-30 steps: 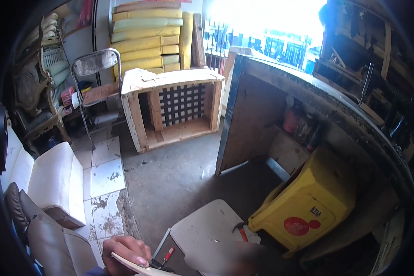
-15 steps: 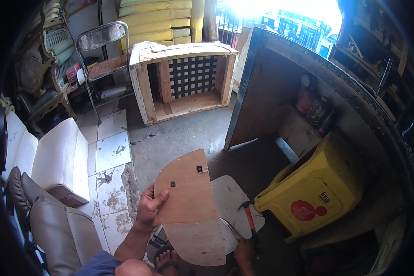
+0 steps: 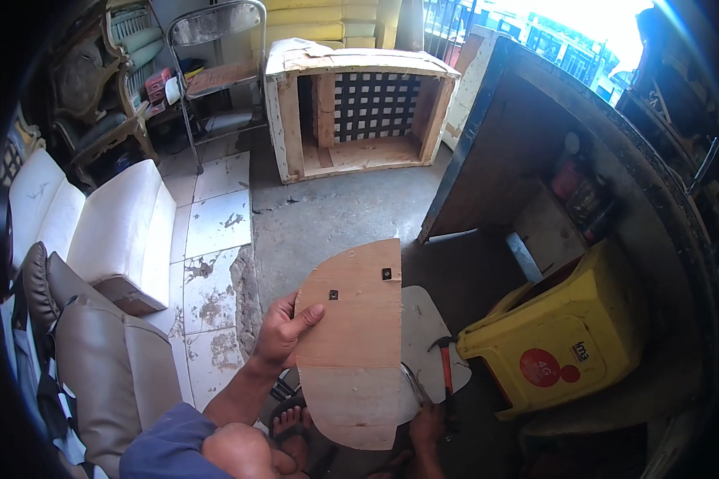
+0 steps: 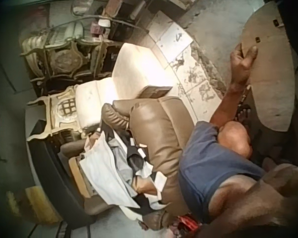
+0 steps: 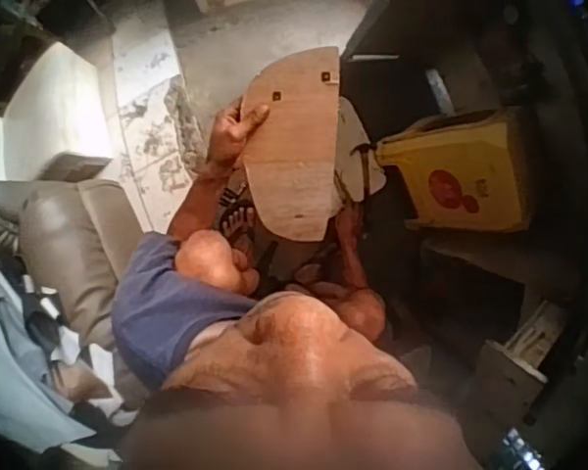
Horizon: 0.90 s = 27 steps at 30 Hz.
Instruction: The person trims a wooden panel with a knife, inserts small metal clips into prepared slots by hand, and then hammers the clips into the wood.
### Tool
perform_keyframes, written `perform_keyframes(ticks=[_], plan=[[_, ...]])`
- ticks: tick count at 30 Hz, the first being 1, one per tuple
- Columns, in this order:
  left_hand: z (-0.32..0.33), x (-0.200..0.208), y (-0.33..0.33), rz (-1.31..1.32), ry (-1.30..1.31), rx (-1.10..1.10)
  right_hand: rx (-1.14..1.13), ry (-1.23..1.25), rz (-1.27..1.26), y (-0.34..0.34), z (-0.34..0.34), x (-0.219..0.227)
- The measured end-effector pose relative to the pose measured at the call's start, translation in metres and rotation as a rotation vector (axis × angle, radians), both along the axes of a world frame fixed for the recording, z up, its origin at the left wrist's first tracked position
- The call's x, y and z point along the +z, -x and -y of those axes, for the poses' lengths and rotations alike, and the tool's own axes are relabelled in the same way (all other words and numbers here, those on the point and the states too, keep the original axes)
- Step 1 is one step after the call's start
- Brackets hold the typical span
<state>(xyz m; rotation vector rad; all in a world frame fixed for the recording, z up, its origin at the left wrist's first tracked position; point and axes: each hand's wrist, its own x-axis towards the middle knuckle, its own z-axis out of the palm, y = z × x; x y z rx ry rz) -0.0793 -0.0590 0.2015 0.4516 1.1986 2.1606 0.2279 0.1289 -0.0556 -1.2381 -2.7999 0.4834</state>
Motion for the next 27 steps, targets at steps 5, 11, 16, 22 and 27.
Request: perform_keyframes(ticks=[5, 11, 16, 22, 27], plan=[[-0.001, -0.004, 0.000, 0.018, -0.020, -0.005, -0.019, 0.025, 0.048, -0.002, -0.004, -0.004], [-0.003, -0.011, 0.002, 0.056, -0.020, 0.001, -0.005, -0.028, 0.018, -0.007, -0.008, -0.018], [-0.002, -0.013, 0.002, 0.069, 0.004, 0.002, -0.017, 0.125, -0.010, -0.011, -0.018, -0.013], [-0.008, -0.031, 0.002, 0.092, 0.038, 0.007, -0.356, 0.872, -0.467, 0.009, -0.033, 0.039], [-0.020, -0.066, 0.003, 0.136, 0.067, -0.005, 0.109, 1.564, -0.871, 0.042, -0.012, 0.111]])
